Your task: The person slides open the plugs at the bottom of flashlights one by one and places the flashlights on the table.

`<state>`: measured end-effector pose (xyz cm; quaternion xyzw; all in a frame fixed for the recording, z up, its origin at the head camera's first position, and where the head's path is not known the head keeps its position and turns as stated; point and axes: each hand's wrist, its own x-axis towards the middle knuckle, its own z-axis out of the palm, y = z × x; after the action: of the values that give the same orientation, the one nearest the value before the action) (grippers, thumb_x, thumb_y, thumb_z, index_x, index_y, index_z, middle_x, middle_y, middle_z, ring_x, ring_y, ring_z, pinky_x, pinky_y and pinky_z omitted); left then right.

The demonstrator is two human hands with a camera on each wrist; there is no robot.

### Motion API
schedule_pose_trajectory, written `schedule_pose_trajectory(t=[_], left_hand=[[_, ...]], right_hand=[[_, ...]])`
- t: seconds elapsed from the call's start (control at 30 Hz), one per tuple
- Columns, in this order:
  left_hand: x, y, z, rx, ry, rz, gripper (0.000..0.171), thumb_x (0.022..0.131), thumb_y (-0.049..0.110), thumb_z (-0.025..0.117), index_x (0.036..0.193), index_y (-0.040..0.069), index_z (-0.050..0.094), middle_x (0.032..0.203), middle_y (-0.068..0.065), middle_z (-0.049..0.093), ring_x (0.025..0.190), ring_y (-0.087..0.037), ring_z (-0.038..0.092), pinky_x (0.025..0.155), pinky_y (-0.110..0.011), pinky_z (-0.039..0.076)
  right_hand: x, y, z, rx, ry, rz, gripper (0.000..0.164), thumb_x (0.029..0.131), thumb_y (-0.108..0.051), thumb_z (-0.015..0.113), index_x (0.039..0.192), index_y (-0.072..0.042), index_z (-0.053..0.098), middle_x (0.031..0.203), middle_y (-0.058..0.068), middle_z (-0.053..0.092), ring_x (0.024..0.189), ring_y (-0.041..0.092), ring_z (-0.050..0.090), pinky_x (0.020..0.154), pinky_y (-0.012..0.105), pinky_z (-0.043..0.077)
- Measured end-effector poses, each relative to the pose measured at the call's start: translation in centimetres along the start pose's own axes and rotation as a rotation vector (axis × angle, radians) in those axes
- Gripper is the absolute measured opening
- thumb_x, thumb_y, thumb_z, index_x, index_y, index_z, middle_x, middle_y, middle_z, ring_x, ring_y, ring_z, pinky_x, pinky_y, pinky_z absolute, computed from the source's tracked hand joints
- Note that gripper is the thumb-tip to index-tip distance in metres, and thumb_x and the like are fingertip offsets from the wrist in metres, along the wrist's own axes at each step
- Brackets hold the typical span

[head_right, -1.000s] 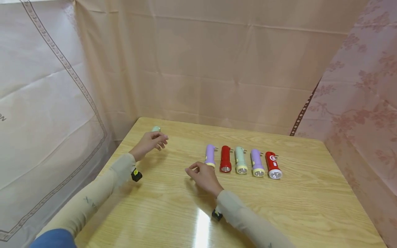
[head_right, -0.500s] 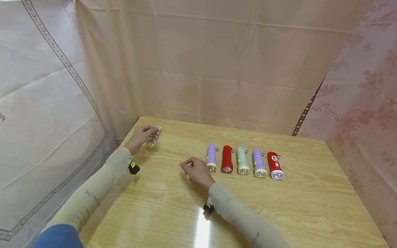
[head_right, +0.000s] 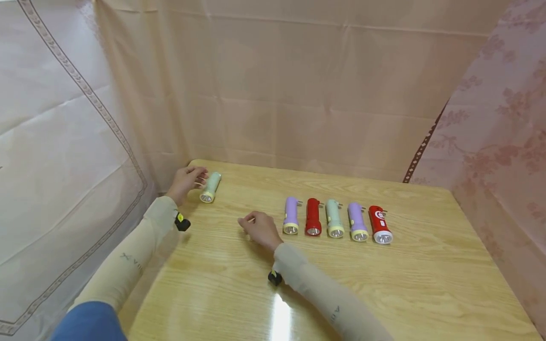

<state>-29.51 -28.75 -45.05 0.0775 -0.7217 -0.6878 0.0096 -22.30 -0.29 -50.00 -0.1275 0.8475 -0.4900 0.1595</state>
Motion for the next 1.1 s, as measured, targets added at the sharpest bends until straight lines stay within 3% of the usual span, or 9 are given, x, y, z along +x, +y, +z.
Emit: schedule_pose_trajectory(t=[0.2, 0.3, 0.43, 0.6, 0.83, 1.1], left_hand=[[1.2, -2.1, -1.0, 0.045, 0.034, -0.031, 0.047, 0.106, 0.034, 0.058, 0.13, -0.007, 0.06, 0.123, -0.022, 0.064, 0.106, -0.035, 0.063, 0.094, -0.045, 0.055], [1.4, -2.8, -1.3, 0.071, 0.047, -0.044, 0.049, 0.106, 0.037, 0.059, 0.13, -0.005, 0.06, 0.127, -0.023, 0.063, 0.109, -0.035, 0.062, 0.089, -0.04, 0.057], [1.8, -3.4, -1.4, 0.086, 0.073, -0.058, 0.047, 0.105, 0.037, 0.06, 0.129, -0.003, 0.062, 0.12, -0.018, 0.066, 0.101, -0.029, 0.065, 0.077, -0.029, 0.057], [2.2, -3.8, -1.2, 0.064, 0.107, -0.075, 0.037, 0.105, 0.031, 0.06, 0.122, -0.002, 0.064, 0.109, -0.014, 0.067, 0.088, -0.021, 0.066, 0.074, -0.03, 0.058], [2.7, -4.1, -0.8, 0.066, 0.099, -0.11, 0.037, 0.105, 0.028, 0.059, 0.127, -0.002, 0.062, 0.122, -0.023, 0.065, 0.08, -0.016, 0.066, 0.071, -0.029, 0.058], [3.5, -4.5, -0.5, 0.107, 0.074, -0.143, 0.04, 0.104, 0.029, 0.062, 0.129, -0.002, 0.061, 0.123, -0.023, 0.064, 0.079, -0.014, 0.065, 0.068, -0.025, 0.058]], right_hand=[[0.8, -0.5, 1.0, 0.019, 0.0, 0.011, 0.034, 0.102, -0.04, 0.064, 0.112, -0.008, 0.068, 0.092, 0.007, 0.074, 0.07, 0.023, 0.067, 0.058, 0.03, 0.053], [1.2, -0.6, 1.4, 0.021, 0.004, 0.011, 0.033, 0.103, -0.039, 0.063, 0.112, -0.007, 0.069, 0.092, 0.007, 0.074, 0.069, 0.022, 0.067, 0.057, 0.029, 0.052], [1.6, -0.6, 1.9, 0.03, -0.003, 0.015, 0.034, 0.104, -0.039, 0.063, 0.112, -0.006, 0.068, 0.091, 0.007, 0.074, 0.065, 0.02, 0.063, 0.053, 0.028, 0.05], [2.0, -1.1, 2.3, 0.041, 0.003, 0.028, 0.034, 0.103, -0.039, 0.064, 0.111, -0.006, 0.068, 0.092, 0.008, 0.075, 0.065, 0.02, 0.064, 0.052, 0.027, 0.049], [2.8, -1.8, 3.0, 0.018, 0.022, 0.044, 0.035, 0.103, -0.039, 0.063, 0.112, -0.005, 0.068, 0.091, 0.006, 0.075, 0.069, 0.021, 0.065, 0.054, 0.026, 0.049], [4.3, -2.8, 4.0, 0.042, 0.059, 0.079, 0.033, 0.102, -0.038, 0.066, 0.108, -0.005, 0.068, 0.089, 0.009, 0.075, 0.057, 0.014, 0.057, 0.047, 0.023, 0.043]])
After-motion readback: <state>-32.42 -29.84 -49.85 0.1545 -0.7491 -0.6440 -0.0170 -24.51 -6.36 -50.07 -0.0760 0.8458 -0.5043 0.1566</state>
